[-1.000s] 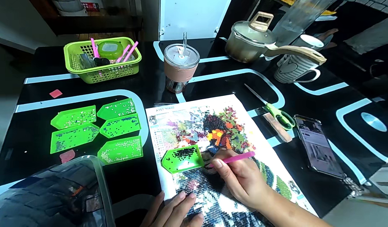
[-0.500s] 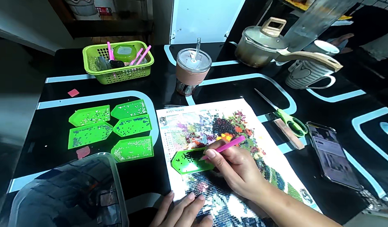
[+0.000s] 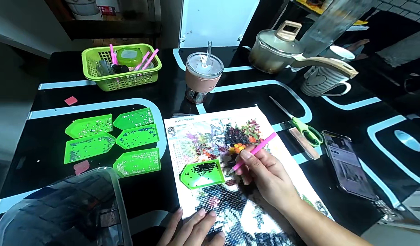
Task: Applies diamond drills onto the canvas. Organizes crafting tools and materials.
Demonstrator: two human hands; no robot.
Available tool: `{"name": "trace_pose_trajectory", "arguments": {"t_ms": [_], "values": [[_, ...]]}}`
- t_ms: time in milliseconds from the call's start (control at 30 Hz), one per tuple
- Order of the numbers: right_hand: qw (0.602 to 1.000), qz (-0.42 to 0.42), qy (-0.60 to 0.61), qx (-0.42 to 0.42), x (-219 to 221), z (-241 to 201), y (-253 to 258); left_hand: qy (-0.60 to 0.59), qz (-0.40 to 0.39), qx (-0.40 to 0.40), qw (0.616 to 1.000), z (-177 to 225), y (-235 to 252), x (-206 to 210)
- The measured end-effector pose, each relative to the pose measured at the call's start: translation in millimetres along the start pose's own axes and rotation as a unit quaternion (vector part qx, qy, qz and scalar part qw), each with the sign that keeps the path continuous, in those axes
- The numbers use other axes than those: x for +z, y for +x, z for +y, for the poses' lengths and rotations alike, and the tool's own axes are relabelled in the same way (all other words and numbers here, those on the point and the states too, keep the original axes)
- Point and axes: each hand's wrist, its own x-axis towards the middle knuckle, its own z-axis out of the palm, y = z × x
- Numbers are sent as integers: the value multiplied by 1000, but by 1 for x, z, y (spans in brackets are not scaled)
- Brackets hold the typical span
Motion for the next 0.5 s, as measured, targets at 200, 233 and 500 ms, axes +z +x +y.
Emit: {"name": "trace_pose_trajectory", "arguments": {"t_ms": [200, 233, 500], "values": [[995, -22, -65, -79, -1, 9, -10, -4, -8, -1, 1000, -1, 0, -2], [994, -24, -70, -84, -1, 9, -11, -4, -8, -2, 1000, 0, 0, -2], [987, -35, -107, -111, 0, 9, -11, -1, -8, -3, 1000, 0, 0, -2]]}}
